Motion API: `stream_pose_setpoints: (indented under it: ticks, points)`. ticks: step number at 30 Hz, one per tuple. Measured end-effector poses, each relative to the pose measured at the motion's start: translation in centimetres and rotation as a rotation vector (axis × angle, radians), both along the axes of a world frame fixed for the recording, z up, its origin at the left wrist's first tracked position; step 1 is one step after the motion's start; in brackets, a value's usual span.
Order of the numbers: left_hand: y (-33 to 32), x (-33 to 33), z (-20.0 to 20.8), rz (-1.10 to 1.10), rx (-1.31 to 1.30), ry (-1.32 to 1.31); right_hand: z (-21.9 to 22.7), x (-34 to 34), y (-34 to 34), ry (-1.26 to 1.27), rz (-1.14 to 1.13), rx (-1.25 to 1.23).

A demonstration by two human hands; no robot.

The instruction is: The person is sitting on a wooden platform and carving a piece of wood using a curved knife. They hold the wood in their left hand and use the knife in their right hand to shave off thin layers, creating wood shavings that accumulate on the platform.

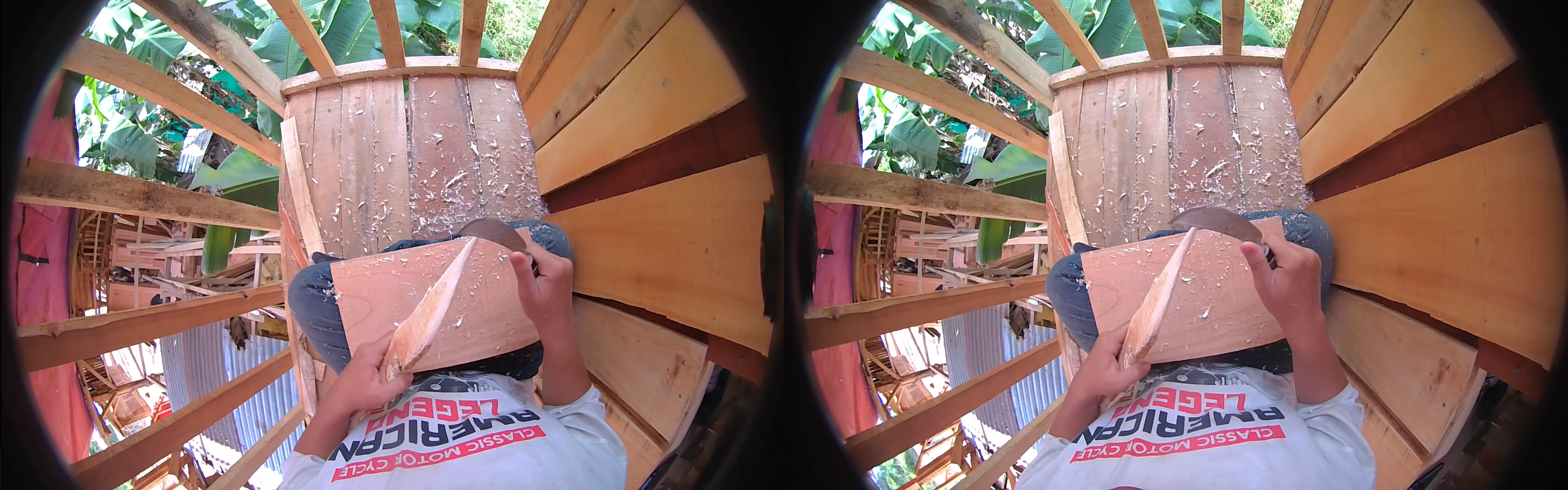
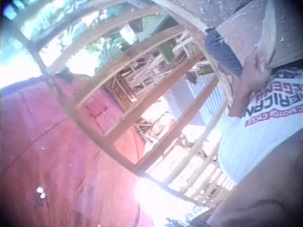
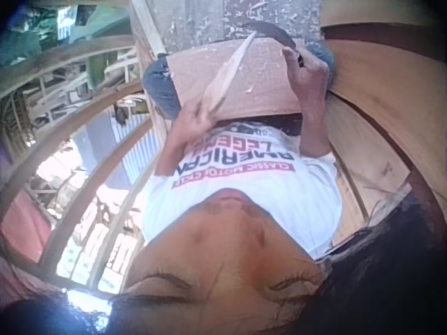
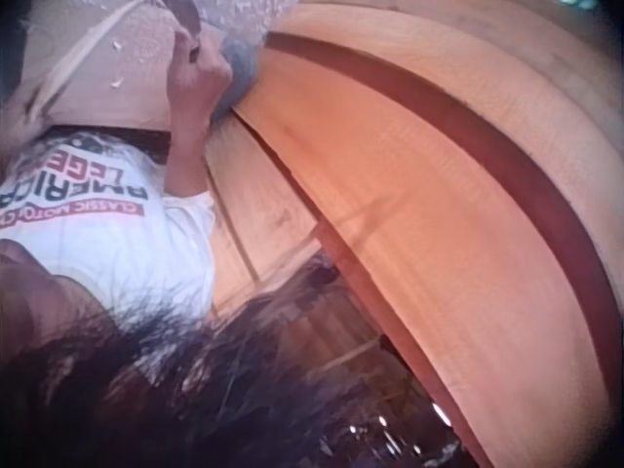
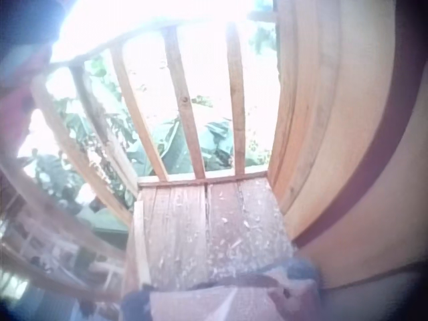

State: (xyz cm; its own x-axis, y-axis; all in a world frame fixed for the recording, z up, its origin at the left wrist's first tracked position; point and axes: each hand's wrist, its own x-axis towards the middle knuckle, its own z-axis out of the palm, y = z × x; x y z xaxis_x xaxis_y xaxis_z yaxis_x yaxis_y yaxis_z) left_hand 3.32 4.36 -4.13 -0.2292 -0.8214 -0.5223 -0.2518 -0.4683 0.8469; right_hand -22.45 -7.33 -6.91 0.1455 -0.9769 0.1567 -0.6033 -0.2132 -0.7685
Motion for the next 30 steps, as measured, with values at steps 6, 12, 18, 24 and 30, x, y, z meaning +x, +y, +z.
stream_pose_setpoints:
  ticks: [6,12,18,24,30]
  points:
    - [0.2,0.4,-0.6,-0.005,-0.084,-0.076,0.2,1.8,1.8,0.008,0.296,-0.171]
    - [0.5,0.7,-0.8,0.035,-0.011,-0.060,0.4,0.0,0.0,0.125,0.074,-0.144]
    - [0.7,0.7,-1.0,-0.002,-0.030,-0.061,-0.3,0.4,-0.2,0.111,-0.042,-0.094]
    - [0.6,0.8,-0.9,0.002,-0.026,-0.054,1.1,1.3,1.7,0.086,0.253,-0.130]
    - [1.0,0.5,-0.5,0.009,0.002,-0.043,0.9,-0.6,0.2,0.066,0.051,-0.087]
